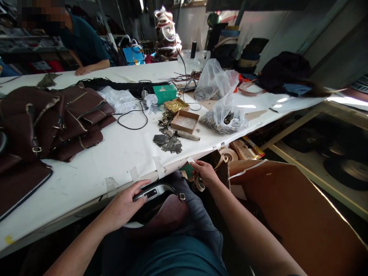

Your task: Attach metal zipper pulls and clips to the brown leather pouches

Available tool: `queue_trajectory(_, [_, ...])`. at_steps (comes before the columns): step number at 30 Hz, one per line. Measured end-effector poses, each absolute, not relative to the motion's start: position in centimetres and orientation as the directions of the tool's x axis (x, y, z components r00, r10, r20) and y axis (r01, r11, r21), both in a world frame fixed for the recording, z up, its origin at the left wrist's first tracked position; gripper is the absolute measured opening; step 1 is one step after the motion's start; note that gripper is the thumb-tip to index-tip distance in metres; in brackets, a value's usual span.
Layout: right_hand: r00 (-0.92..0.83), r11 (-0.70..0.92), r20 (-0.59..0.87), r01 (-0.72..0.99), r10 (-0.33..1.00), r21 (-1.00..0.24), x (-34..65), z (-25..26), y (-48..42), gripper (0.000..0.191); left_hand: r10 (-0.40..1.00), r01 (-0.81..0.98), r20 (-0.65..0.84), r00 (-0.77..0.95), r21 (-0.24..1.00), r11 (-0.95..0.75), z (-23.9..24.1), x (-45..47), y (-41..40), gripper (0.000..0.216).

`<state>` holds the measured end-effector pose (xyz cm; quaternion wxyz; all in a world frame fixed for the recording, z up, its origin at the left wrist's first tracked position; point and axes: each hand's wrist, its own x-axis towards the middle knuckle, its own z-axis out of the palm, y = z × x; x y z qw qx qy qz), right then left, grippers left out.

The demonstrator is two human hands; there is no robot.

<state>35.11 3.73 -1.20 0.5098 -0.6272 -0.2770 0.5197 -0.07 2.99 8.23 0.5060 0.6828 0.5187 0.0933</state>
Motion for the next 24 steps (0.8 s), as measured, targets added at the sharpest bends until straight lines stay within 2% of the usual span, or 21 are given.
queue_trajectory(3, [0.303, -0.337, -0.349, -0.092, 0.887, -0.937, 35.4, -0.7, 3.6, 0.052, 0.784, 0.613, -0.377, 0.494, 0.790, -0.007, 8.7, 0.0, 3.4, 0.049])
queue_trajectory(8, [0.354, -0.284, -0.247, 0.056, 0.902, -0.957, 35.3, 1.1, 3.1, 0.048, 0.764, 0.604, -0.397, 0.509, 0.797, 0.012, 9.1, -0.2, 3.8, 0.047])
queue_trajectory(11, [0.343, -0.187, -0.104, 0.221, 0.934, -0.957, 34.0, 3.7, 2.0, 0.042, 0.753, 0.579, -0.394, 0.527, 0.815, 0.022, 8.9, -0.6, 4.2, 0.045])
queue_trajectory(14, [0.139, 0.029, 0.089, 0.387, 0.986, -0.921, 30.9, 7.3, 0.7, 0.038, 0.742, 0.543, -0.393, 0.543, 0.839, 0.047, 8.6, -0.7, 4.5, 0.048])
queue_trajectory(16, [-0.093, 0.154, 0.126, 0.421, 0.988, -0.894, 28.2, 9.3, 0.2, 0.034, 0.749, 0.527, -0.355, 0.559, 0.850, 0.010, 8.5, -0.7, 4.6, 0.052])
queue_trajectory(18, [-0.269, 0.221, 0.100, 0.468, 0.958, -0.856, 25.6, 10.3, 0.1, 0.028, 0.751, 0.521, -0.313, 0.581, 0.852, -0.048, 8.4, -0.6, 4.6, 0.056])
queue_trajectory(20, [-0.314, 0.233, 0.058, 0.557, 0.948, -0.797, 23.7, 10.4, 0.3, 0.023, 0.752, 0.534, -0.309, 0.582, 0.843, -0.067, 8.2, -0.7, 4.4, 0.058])
queue_trajectory(24, [-0.295, 0.244, 0.025, 0.738, 0.955, -0.629, 22.1, 9.9, 0.8, 0.020, 0.756, 0.570, -0.350, 0.554, 0.821, -0.038, 8.0, -1.3, 4.0, 0.060])
